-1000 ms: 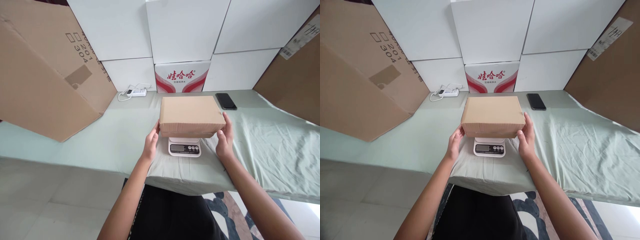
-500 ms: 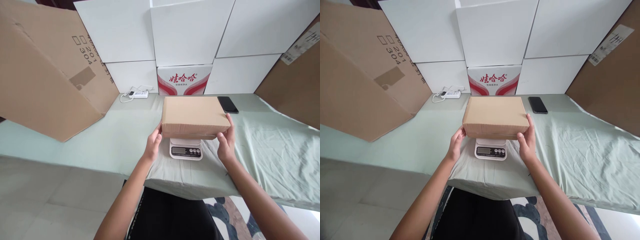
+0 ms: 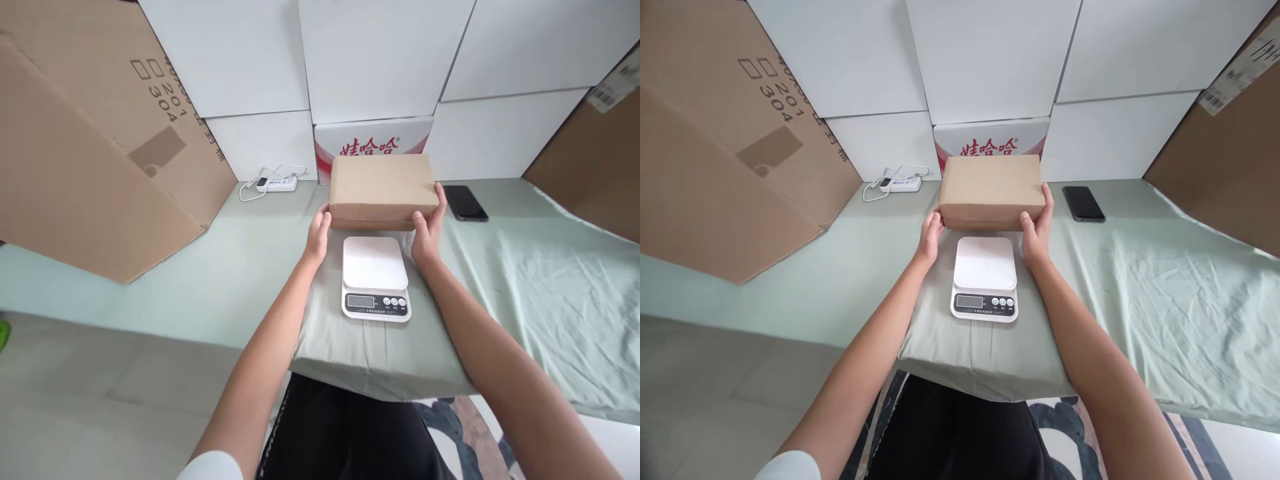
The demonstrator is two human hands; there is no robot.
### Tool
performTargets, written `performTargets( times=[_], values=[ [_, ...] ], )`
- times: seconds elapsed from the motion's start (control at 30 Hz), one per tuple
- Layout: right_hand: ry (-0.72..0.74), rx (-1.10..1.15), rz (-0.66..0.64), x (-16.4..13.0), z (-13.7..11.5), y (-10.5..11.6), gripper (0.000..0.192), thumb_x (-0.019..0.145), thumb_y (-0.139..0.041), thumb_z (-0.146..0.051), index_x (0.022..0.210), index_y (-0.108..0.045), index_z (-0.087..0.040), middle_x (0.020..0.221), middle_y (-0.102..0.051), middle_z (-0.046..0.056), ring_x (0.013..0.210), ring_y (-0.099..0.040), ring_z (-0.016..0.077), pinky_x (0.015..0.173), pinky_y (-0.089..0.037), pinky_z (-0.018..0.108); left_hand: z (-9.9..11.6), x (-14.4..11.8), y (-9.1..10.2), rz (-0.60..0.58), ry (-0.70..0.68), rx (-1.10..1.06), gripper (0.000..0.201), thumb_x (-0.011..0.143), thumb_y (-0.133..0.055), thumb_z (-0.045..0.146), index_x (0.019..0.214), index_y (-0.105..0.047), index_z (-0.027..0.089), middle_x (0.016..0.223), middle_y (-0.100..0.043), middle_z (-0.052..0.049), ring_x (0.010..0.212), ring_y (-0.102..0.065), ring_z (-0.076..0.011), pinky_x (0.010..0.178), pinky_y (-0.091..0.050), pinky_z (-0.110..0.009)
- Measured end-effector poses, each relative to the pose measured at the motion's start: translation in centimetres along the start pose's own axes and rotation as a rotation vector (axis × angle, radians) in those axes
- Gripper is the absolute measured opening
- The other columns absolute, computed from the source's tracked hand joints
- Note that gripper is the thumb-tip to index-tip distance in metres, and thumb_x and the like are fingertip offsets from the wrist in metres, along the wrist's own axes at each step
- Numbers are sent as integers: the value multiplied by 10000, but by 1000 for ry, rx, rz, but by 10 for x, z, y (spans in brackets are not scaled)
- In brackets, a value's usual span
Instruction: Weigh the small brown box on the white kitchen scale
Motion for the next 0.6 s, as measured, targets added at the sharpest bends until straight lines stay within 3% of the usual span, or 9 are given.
performTargets(
  times=[0.2,0.6],
  values=[
    [-100,-4,-12,-13,24,-1,948,933,-595,-758,1734,-359,-309,1810,-447,125,1725,-399,397,1467,-233,692,-18,-7,3,20,62,36,676,1008,-607,763,1455,-696,264,1681,-668,-114,1664,-538,-349,1406,-390,-520],
    [-168,-3,-39,-12,24,-6,937,903,-618,-787,1678,-416,-301,1780,-477,127,1704,-401,389,1461,-232,674,-26,-9,5,21,132,68,758,1010,-568,800,1525,-643,249,1680,-665,-134,1640,-565,-341,1384,-423,-516]
  ],
)
Point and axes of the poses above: each hand's wrist, its own x-axis towards the middle knuckle, its own y-axis out of the back of the hand, z = x × y, the point moved 8 cm from there along x, towards the middle knuckle
